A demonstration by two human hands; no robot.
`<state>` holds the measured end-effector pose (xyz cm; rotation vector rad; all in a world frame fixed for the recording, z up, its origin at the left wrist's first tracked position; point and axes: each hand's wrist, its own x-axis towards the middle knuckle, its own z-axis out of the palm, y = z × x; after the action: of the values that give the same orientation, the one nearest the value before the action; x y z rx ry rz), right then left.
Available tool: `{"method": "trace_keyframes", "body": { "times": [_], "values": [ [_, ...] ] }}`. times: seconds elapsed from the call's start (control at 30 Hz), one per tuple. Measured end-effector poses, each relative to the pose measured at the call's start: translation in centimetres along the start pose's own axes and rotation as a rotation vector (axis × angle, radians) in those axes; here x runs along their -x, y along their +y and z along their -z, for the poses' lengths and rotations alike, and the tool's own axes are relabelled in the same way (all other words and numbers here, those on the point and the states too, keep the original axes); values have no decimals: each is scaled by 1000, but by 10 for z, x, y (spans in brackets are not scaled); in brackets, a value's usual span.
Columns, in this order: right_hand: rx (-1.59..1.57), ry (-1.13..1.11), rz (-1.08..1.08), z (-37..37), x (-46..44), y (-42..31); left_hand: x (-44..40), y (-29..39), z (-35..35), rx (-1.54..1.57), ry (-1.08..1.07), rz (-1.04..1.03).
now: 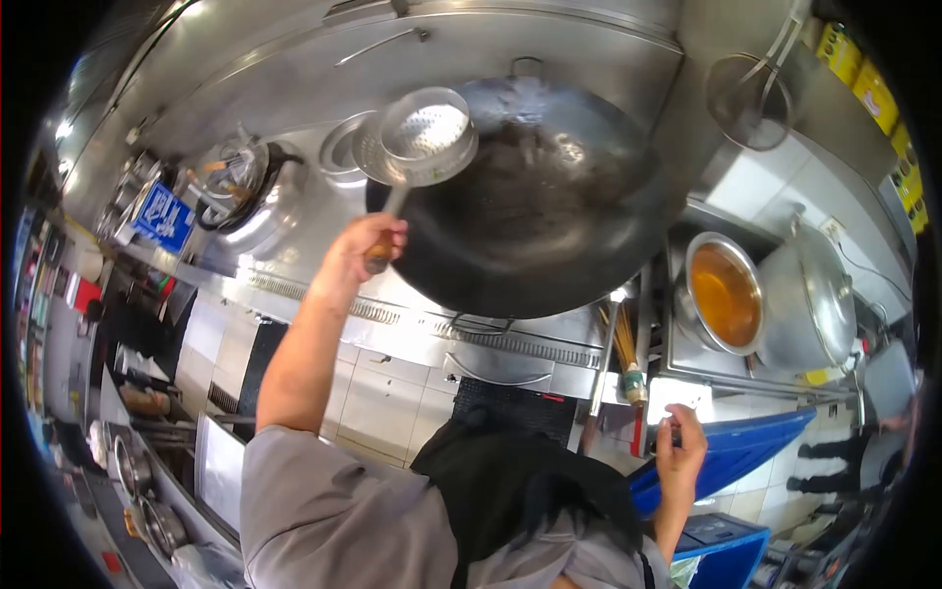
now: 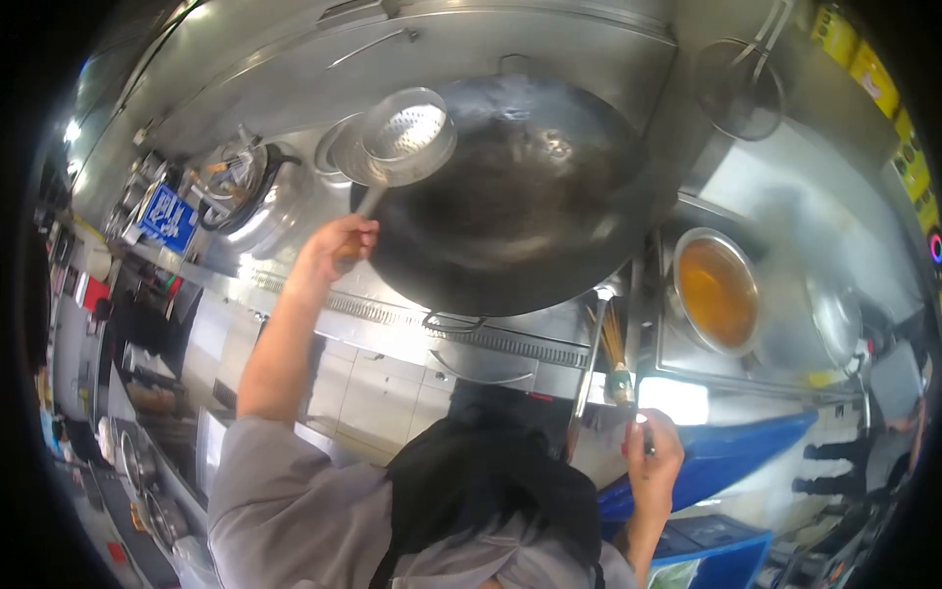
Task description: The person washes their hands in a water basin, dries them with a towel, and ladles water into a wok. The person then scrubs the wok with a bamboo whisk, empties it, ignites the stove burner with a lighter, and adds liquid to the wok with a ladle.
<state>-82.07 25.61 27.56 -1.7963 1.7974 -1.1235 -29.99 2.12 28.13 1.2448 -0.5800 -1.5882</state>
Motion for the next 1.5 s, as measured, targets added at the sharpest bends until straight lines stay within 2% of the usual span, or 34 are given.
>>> {"method": "trace_keyframes", "body": {
  "times": [0.2,0.33,0.4,0.47,0.6,0.63,0.73,0.8,0.93,0.97,1.03,1.13,1.2,1.27,1.33,1.4,1.47,1.5],
  "values": [
    [-18,-81,47,-19,-18,-2,121,42,61,-98,218,-175],
    [-22,-89,111,-34,-23,7,154,25,106,-222,355,-120],
    [-1,-89,172,-40,-28,10,149,-3,137,-250,396,-92],
    [3,-129,140,-45,-31,9,133,-36,167,-318,479,-28],
    [18,-184,168,-56,-38,3,92,-102,194,-227,509,52],
    [29,-194,188,-59,-39,3,100,-92,169,-282,513,145],
    [-19,-239,155,-66,-40,-6,62,-142,208,-426,590,66],
    [25,-251,175,-68,-41,-7,45,-177,242,-711,725,-56],
    [77,-264,193,-75,-36,5,66,-177,239,-1107,890,-331],
    [70,-286,103,-79,-34,15,71,-174,240,-1100,912,-357],
    [53,-314,-87,-89,-23,50,82,-163,234,-945,860,-330],
    [380,-299,43,-121,8,142,109,-131,193,-590,684,-186],
    [398,-355,-46,-142,35,201,112,-133,173,-297,519,-79],
    [386,-446,-251,-147,31,165,92,-156,180,-160,382,-34],
    [433,-454,-323,-163,35,169,73,-180,175,-89,343,-13],
    [350,-360,-318,-179,48,186,55,-206,184,-98,294,54],
    [341,-310,-354,-196,56,211,45,-219,191,-144,325,181],
    [336,-291,-363,-200,56,217,45,-225,187,-255,314,159]
  ]
}}
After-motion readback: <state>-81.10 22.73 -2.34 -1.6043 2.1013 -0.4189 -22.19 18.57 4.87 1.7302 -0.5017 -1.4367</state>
